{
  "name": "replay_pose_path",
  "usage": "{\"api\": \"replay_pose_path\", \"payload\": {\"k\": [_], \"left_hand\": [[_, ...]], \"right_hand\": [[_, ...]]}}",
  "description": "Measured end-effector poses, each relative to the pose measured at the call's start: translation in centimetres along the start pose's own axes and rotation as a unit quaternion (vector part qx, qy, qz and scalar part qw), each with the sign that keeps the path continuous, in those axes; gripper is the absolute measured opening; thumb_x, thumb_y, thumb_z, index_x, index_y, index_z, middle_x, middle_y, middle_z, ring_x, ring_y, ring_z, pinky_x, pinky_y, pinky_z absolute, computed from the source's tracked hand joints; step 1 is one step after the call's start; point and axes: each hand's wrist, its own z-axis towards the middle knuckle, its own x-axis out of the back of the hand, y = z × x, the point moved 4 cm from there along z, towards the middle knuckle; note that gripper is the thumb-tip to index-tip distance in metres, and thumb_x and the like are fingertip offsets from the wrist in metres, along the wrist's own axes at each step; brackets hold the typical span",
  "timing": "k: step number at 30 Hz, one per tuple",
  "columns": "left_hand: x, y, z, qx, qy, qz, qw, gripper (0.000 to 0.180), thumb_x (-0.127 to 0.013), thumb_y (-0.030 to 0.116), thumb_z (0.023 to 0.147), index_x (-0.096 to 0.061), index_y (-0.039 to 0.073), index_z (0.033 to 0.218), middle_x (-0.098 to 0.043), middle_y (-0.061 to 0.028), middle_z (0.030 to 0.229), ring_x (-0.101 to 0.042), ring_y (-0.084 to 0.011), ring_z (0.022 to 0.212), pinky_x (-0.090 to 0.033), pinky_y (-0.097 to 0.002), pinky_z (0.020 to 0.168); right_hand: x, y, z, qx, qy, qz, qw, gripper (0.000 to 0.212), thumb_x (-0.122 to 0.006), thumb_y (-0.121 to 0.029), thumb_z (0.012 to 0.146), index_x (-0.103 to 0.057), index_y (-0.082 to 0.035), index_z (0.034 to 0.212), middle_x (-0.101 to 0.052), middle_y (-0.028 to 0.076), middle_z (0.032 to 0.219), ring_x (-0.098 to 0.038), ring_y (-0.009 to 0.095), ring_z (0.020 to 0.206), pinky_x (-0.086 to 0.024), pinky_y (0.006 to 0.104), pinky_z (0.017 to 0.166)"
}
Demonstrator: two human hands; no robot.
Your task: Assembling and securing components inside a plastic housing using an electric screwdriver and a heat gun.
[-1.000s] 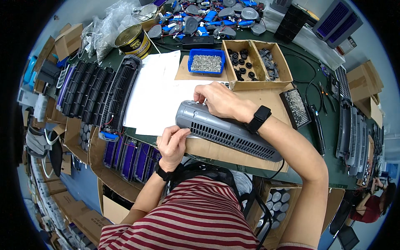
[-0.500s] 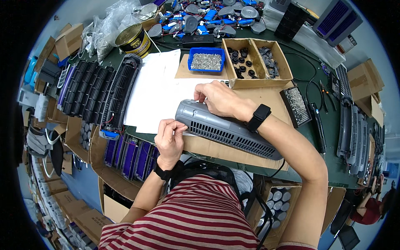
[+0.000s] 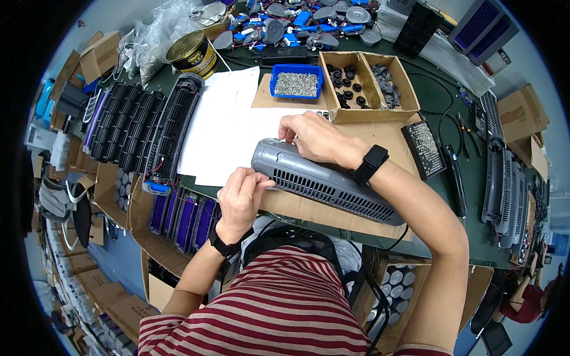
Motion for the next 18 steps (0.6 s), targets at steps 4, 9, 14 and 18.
{"api": "replay_pose_path", "payload": {"k": [4,9,14,18], "left_hand": [[-0.1,0.1,-0.1,-0.006,0.012,-0.014,1.0,0.018,-0.078,0.018,0.076,-0.065,0.006,0.08,-0.058,-0.0036,0.078,-0.061,-0.0192,0.066,-0.048,-0.0319,0.05],[-0.2,0.1,-0.4,-0.006,0.025,-0.02,0.999,0.02,-0.08,0.019,0.075,-0.065,0.007,0.08,-0.059,-0.0031,0.077,-0.061,-0.0186,0.065,-0.047,-0.0316,0.049],[-0.4,-0.5,-0.7,0.001,0.038,-0.074,0.997,0.021,-0.084,0.016,0.07,-0.066,0.006,0.077,-0.059,-0.004,0.077,-0.061,-0.0195,0.064,-0.048,-0.0303,0.051],[0.7,-1.6,0.2,0.068,0.019,-0.143,0.987,0.029,-0.087,0.017,0.066,-0.067,0.003,0.081,-0.062,-0.0062,0.079,-0.062,-0.0196,0.065,-0.051,-0.0294,0.054]], "right_hand": [[0.1,-0.4,0.1,-0.044,-0.025,0.01,0.999,0.026,-0.052,0.012,0.074,-0.065,0.003,0.095,-0.071,0.021,0.09,-0.069,0.034,0.089,-0.054,0.0409,0.078],[-0.1,-0.4,-0.1,-0.043,-0.029,0.008,0.999,0.026,-0.052,0.012,0.075,-0.065,0.003,0.096,-0.071,0.021,0.09,-0.069,0.034,0.089,-0.054,0.0409,0.078],[-0.1,-0.3,-0.1,-0.054,-0.026,0.009,0.998,0.025,-0.054,0.011,0.076,-0.065,0.002,0.096,-0.07,0.021,0.09,-0.069,0.035,0.089,-0.054,0.0409,0.078],[0.7,-0.4,-0.3,-0.051,-0.034,-0.019,0.998,0.017,-0.064,0.005,0.08,-0.064,0.0,0.096,-0.071,0.016,0.09,-0.069,0.03,0.086,-0.054,0.0399,0.076]]}}
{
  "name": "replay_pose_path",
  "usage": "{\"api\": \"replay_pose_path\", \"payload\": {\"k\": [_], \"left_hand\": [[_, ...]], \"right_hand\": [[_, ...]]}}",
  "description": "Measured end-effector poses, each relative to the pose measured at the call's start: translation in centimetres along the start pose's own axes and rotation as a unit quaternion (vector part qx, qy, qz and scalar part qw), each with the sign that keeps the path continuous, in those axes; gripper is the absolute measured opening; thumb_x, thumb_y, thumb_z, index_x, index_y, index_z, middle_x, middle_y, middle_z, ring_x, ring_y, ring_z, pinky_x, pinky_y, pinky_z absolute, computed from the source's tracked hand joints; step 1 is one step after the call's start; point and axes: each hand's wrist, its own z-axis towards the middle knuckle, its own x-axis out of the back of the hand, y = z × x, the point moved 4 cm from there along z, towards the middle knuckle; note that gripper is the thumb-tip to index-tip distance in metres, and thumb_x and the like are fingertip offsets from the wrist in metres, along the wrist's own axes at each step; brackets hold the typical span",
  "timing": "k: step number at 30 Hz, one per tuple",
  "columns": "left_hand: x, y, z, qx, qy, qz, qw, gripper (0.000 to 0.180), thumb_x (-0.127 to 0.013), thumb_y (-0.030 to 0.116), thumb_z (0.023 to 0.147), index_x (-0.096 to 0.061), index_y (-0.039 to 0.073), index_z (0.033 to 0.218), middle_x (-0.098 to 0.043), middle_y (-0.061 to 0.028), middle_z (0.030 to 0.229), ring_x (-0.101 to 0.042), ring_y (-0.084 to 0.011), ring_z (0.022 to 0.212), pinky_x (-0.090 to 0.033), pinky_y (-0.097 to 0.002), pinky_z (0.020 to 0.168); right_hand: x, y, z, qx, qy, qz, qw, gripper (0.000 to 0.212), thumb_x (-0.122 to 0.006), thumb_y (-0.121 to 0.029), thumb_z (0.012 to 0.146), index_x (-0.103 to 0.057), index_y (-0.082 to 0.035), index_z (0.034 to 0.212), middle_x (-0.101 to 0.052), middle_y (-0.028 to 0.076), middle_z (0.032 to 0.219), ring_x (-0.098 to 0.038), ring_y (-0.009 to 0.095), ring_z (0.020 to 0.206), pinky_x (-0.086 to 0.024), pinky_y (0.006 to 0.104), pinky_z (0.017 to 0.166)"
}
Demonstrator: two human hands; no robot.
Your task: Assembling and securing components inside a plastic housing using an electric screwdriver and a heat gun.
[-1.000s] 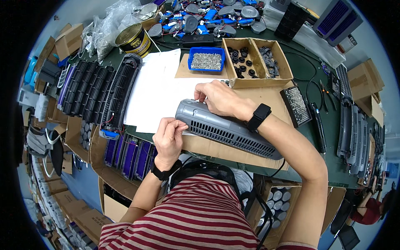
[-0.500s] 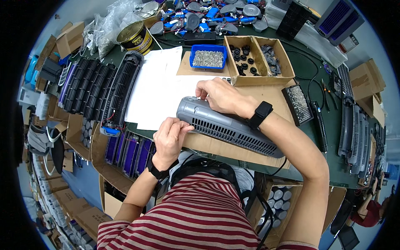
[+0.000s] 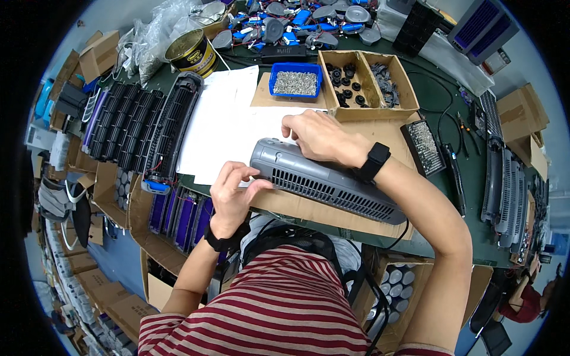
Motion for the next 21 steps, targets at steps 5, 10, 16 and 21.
{"api": "replay_pose_path", "payload": {"k": [5,10,16,21], "left_hand": [[6.5,-2.4,7.1,0.09,-0.021,0.013,0.996,0.02,-0.081,0.011,0.077,-0.069,0.001,0.09,-0.063,-0.0059,0.077,-0.061,-0.0133,0.065,-0.05,-0.0247,0.056],[2.2,-1.6,17.2,0.005,-0.166,0.118,0.979,0.014,-0.072,0.017,0.084,-0.072,0.004,0.091,-0.07,-0.0069,0.079,-0.067,-0.0189,0.067,-0.055,-0.0304,0.066],[-9.7,-5.3,20.6,0.019,-0.335,0.28,0.9,0.019,-0.07,0.019,0.079,-0.072,0.003,0.088,-0.072,-0.0179,0.091,-0.071,-0.0341,0.085,-0.057,-0.0429,0.078],[-12.8,-6.8,19.7,-0.035,-0.318,0.35,0.88,0.017,-0.073,0.022,0.078,-0.074,0.009,0.089,-0.073,-0.013,0.094,-0.067,-0.0296,0.1,-0.05,-0.0407,0.084]], "right_hand": [[7.4,-0.8,0.3,-0.131,-0.108,-0.254,0.952,0.031,-0.076,-0.011,0.075,-0.067,-0.001,0.102,-0.07,0.015,0.097,-0.067,0.032,0.097,-0.052,0.0419,0.084],[9.0,2.4,4.4,-0.118,0.048,-0.318,0.939,0.017,-0.068,-0.007,0.076,-0.069,-0.002,0.092,-0.071,0.017,0.09,-0.067,0.034,0.092,-0.054,0.0426,0.079],[3.0,5.0,8.1,-0.084,0.124,-0.436,0.888,0.013,-0.063,-0.019,0.084,-0.074,-0.011,0.084,-0.07,0.01,0.08,-0.064,0.026,0.092,-0.04,0.0426,0.082],[3.0,5.3,8.3,-0.074,0.132,-0.418,0.896,0.016,-0.06,-0.014,0.084,-0.072,-0.012,0.074,-0.07,0.01,0.076,-0.067,0.026,0.084,-0.039,0.0426,0.083]]}}
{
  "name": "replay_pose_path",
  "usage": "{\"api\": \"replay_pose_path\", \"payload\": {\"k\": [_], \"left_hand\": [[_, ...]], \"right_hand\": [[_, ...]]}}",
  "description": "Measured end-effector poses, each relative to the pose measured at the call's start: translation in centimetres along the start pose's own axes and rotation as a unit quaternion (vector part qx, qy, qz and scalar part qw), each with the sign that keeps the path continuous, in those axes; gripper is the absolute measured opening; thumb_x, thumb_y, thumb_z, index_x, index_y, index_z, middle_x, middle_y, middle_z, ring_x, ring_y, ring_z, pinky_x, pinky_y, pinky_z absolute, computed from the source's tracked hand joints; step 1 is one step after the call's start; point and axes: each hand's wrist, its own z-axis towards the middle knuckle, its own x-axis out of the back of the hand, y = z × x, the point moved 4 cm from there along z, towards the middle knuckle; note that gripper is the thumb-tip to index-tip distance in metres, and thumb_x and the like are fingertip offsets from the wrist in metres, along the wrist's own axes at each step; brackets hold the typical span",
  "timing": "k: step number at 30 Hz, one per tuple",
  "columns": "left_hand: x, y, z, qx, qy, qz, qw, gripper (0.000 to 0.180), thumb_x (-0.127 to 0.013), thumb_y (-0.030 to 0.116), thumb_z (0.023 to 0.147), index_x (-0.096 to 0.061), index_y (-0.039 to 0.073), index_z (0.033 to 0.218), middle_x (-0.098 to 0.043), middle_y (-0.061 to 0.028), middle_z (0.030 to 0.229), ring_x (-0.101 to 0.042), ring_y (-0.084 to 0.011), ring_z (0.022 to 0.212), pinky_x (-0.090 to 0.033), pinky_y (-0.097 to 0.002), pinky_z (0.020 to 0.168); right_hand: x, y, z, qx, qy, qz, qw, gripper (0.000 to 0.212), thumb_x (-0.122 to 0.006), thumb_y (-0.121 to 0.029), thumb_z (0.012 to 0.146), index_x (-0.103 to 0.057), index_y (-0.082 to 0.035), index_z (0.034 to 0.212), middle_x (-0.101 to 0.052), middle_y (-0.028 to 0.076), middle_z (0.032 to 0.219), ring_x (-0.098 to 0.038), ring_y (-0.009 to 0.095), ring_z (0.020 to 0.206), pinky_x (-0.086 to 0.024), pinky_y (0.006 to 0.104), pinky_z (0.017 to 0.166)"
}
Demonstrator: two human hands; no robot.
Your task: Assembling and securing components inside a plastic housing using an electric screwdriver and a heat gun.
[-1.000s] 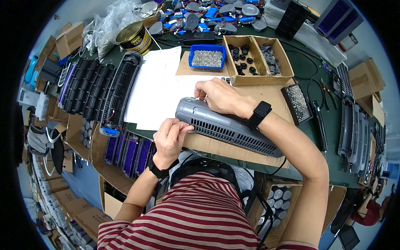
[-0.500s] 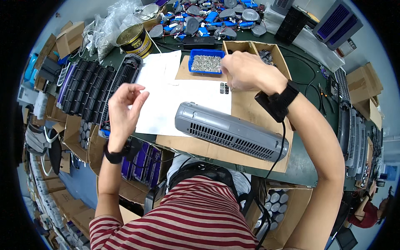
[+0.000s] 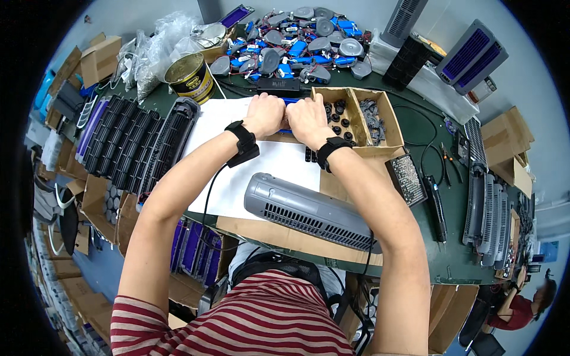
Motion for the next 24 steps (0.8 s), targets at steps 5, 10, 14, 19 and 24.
{"api": "replay_pose_path", "payload": {"k": [5,10,14,19,24], "left_hand": [[-0.3,-0.5,0.2,-0.011,-0.019,-0.053,0.998,0.017,-0.075,0.022,0.075,-0.073,0.009,0.086,-0.072,-0.0123,0.091,-0.067,-0.0287,0.096,-0.048,-0.041,0.082],[-0.4,-0.5,0.5,-0.013,-0.021,-0.059,0.998,0.017,-0.072,0.019,0.076,-0.073,0.006,0.087,-0.072,-0.0143,0.09,-0.067,-0.0299,0.096,-0.047,-0.0421,0.084],[-0.2,-0.2,0.5,-0.021,-0.035,-0.052,0.998,0.019,-0.069,0.018,0.077,-0.073,0.004,0.088,-0.071,-0.0168,0.09,-0.067,-0.0319,0.096,-0.048,-0.0432,0.084],[-1.0,-1.0,0.6,-0.021,-0.042,-0.084,0.995,0.021,-0.068,0.023,0.081,-0.073,0.003,0.085,-0.071,-0.0188,0.09,-0.067,-0.0344,0.096,-0.048,-0.0456,0.083],[-0.8,-1.3,0.2,-0.061,0.01,-0.152,0.986,0.017,-0.071,0.019,0.082,-0.073,0.003,0.079,-0.069,-0.0183,0.075,-0.068,-0.0347,0.077,-0.053,-0.0431,0.074]], "right_hand": [[0.6,0.9,0.1,-0.028,-0.041,0.046,0.998,0.013,-0.06,-0.01,0.081,-0.072,-0.009,0.076,-0.07,0.013,0.078,-0.067,0.028,0.085,-0.038,0.0435,0.083],[-0.5,1.2,-0.3,-0.017,0.037,0.058,0.997,0.014,-0.059,-0.011,0.082,-0.072,-0.008,0.076,-0.07,0.013,0.085,-0.065,0.029,0.091,-0.037,0.0454,0.084],[-0.7,1.4,-0.3,-0.014,0.024,0.084,0.996,0.013,-0.06,-0.011,0.082,-0.071,-0.007,0.076,-0.069,0.013,0.083,-0.066,0.03,0.089,-0.036,0.0469,0.083],[-0.3,1.4,-0.6,-0.013,0.016,0.125,0.992,0.005,-0.067,-0.009,0.078,-0.071,-0.007,0.075,-0.069,0.014,0.079,-0.066,0.031,0.084,-0.035,0.0471,0.083],[1.3,2.7,-1.4,-0.034,-0.002,0.216,0.976,0.006,-0.068,-0.007,0.076,-0.073,-0.009,0.078,-0.07,0.015,0.077,-0.068,0.032,0.081,-0.035,0.0469,0.08]]}}
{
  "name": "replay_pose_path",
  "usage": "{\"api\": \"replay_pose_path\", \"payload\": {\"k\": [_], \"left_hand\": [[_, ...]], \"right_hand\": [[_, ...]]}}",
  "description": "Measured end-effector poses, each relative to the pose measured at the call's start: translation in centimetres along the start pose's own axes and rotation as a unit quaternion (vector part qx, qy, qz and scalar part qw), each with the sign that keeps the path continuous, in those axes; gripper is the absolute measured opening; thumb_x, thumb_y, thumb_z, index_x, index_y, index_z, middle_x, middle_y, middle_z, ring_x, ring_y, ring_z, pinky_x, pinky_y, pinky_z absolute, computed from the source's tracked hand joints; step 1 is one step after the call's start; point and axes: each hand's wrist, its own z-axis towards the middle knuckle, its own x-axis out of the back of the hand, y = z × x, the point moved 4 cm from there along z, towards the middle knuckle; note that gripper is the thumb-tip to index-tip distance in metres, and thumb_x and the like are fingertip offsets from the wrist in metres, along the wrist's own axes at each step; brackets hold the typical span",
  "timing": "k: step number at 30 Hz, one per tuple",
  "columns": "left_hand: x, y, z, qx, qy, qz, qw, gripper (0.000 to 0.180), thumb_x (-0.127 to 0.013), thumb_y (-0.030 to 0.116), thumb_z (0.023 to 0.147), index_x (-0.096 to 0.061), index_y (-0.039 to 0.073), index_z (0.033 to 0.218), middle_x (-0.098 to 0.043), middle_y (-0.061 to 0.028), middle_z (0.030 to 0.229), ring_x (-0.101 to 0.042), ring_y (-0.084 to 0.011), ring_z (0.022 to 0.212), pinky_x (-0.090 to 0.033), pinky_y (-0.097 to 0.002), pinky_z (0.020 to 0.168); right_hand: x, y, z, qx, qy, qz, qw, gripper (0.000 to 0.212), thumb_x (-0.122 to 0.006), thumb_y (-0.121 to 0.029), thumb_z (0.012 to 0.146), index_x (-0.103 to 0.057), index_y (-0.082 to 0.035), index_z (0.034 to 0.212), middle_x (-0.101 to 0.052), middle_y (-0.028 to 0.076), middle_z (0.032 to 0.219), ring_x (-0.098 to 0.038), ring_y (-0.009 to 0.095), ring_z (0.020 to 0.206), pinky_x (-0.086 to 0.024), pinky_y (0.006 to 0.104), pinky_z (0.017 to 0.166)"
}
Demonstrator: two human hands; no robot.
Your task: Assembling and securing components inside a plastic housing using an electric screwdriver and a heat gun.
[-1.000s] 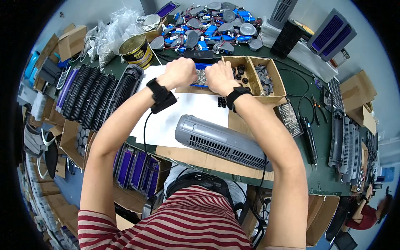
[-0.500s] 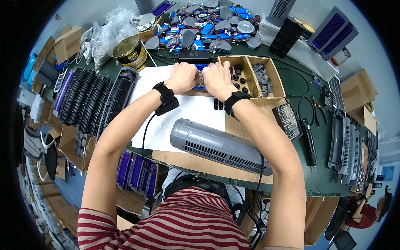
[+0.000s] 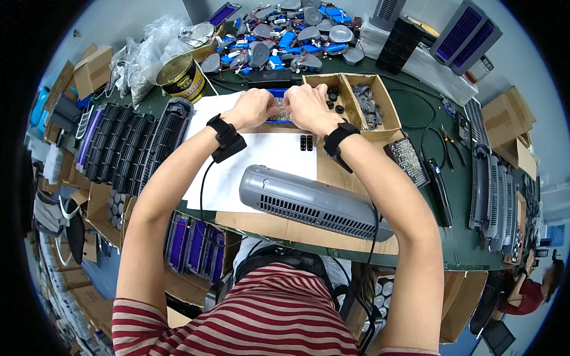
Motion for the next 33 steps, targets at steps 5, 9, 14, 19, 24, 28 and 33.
{"api": "replay_pose_path", "payload": {"k": [5,9,14,19,24,28,33], "left_hand": [[4.6,0.4,-3.2,-0.033,0.034,-0.064,0.997,0.02,-0.07,0.018,0.084,-0.074,-0.001,0.088,-0.07,-0.0174,0.075,-0.07,-0.0278,0.07,-0.054,-0.0378,0.065],[10.0,4.6,-9.7,0.027,-0.015,-0.175,0.984,0.013,-0.069,0.009,0.081,-0.073,-0.003,0.086,-0.071,-0.0142,0.075,-0.07,-0.0202,0.069,-0.055,-0.0317,0.068],[8.4,10.4,-17.0,-0.057,-0.047,-0.387,0.919,0.007,-0.072,0.0,0.081,-0.073,-0.002,0.087,-0.071,-0.0115,0.08,-0.069,-0.02,0.073,-0.055,-0.0299,0.069],[2.3,14.1,-20.0,-0.008,-0.04,-0.463,0.886,0.01,-0.072,-0.003,0.082,-0.075,0.0,0.091,-0.072,-0.0105,0.085,-0.068,-0.0189,0.073,-0.055,-0.027,0.065],[-0.2,16.1,-20.6,0.044,0.048,-0.443,0.894,0.01,-0.07,-0.006,0.083,-0.074,-0.003,0.092,-0.07,-0.0113,0.084,-0.069,-0.0163,0.073,-0.058,-0.0255,0.066],[-1.0,15.9,-21.1,0.101,0.061,-0.467,0.876,0.01,-0.072,-0.006,0.083,-0.074,-0.003,0.092,-0.07,-0.0099,0.085,-0.068,-0.0137,0.074,-0.059,-0.0237,0.068],[-1.4,15.6,-21.4,0.121,0.09,-0.491,0.858,0.012,-0.072,-0.005,0.081,-0.074,-0.003,0.092,-0.071,-0.0118,0.083,-0.071,-0.0181,0.073,-0.059,-0.0261,0.066]], "right_hand": [[5.2,-0.8,-4.5,-0.029,-0.085,0.133,0.987,0.01,-0.068,-0.012,0.081,-0.074,-0.004,0.084,-0.072,0.013,0.078,-0.069,0.025,0.077,-0.046,0.042,0.076],[8.6,-0.1,-12.0,-0.071,-0.181,0.175,0.965,0.01,-0.071,-0.005,0.082,-0.073,0.002,0.089,-0.072,0.012,0.081,-0.067,0.018,0.077,-0.052,0.0321,0.074],[8.9,1.3,-18.6,-0.147,-0.176,0.218,0.949,0.008,-0.071,0.0,0.081,-0.071,0.003,0.089,-0.071,0.01,0.081,-0.067,0.016,0.078,-0.053,0.0294,0.077],[8.3,-0.9,-19.6,-0.092,-0.111,0.257,0.956,0.008,-0.071,0.003,0.08,-0.064,0.003,0.084,-0.069,0.009,0.079,-0.067,0.017,0.075,-0.053,0.0301,0.074],[6.9,-1.2,-17.3,-0.069,-0.07,0.216,0.971,0.014,-0.071,0.003,0.08,-0.06,0.003,0.089,-0.068,0.013,0.079,-0.068,0.022,0.075,-0.054,0.0323,0.071],[5.4,-0.6,-15.7,-0.038,-0.082,0.249,0.964,0.019,-0.07,0.005,0.079,-0.055,0.003,0.089,-0.067,0.014,0.08,-0.069,0.023,0.076,-0.054,0.0324,0.068],[5.0,-0.8,-15.2,0.018,-0.086,0.251,0.964,0.022,-0.07,0.008,0.078,-0.053,0.002,0.091,-0.067,0.014,0.079,-0.07,0.025,0.076,-0.054,0.032,0.067]]}}
